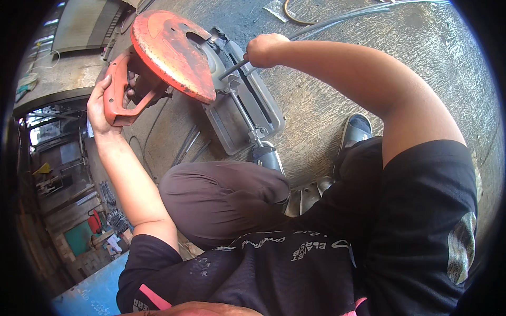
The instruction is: Use a chop saw to cut thin metal rods to a specific length.
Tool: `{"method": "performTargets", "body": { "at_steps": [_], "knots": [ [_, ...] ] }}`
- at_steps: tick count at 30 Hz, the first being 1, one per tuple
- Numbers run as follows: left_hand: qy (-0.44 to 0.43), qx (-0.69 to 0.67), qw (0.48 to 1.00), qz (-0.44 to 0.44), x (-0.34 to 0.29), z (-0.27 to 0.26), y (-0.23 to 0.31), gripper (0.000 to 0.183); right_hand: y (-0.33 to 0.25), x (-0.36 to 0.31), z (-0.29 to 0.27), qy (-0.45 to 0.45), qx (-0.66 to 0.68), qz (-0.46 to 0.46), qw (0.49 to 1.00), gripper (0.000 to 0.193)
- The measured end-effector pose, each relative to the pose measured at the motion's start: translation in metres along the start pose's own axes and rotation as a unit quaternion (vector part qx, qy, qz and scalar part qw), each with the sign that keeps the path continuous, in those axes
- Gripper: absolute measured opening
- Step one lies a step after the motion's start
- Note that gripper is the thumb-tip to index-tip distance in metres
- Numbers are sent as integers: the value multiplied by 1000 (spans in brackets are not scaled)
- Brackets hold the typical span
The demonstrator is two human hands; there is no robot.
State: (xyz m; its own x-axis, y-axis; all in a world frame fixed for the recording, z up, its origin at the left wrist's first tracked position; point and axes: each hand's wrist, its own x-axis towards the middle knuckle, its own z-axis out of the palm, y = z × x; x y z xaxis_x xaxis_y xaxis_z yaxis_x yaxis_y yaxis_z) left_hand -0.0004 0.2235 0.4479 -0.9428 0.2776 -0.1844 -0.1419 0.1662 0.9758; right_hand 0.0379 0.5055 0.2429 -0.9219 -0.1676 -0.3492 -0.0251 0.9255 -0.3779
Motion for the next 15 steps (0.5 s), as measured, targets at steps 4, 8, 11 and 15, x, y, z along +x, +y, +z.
{"method": "performTargets", "body": {
  "at_steps": [4, 8, 11, 15],
  "knots": [
    [-8, -16, 1000, -6, 1, 0, 0, 41, 1, 1, -1, -3, -3, -5, 1000, 36],
    [-16, -10, 1000, 2, 2, 0, 0, 42, 3, 1, 1, -4, -6, -10, 1000, 36],
    [-22, -16, 1000, 2, 2, 0, -1, 42, 2, 2, 3, -3, -5, -6, 1000, 36],
    [-24, -26, 999, 3, 3, -2, -2, 41, 1, 2, 2, 5, -6, -2, 1000, 35]
  ]
}}
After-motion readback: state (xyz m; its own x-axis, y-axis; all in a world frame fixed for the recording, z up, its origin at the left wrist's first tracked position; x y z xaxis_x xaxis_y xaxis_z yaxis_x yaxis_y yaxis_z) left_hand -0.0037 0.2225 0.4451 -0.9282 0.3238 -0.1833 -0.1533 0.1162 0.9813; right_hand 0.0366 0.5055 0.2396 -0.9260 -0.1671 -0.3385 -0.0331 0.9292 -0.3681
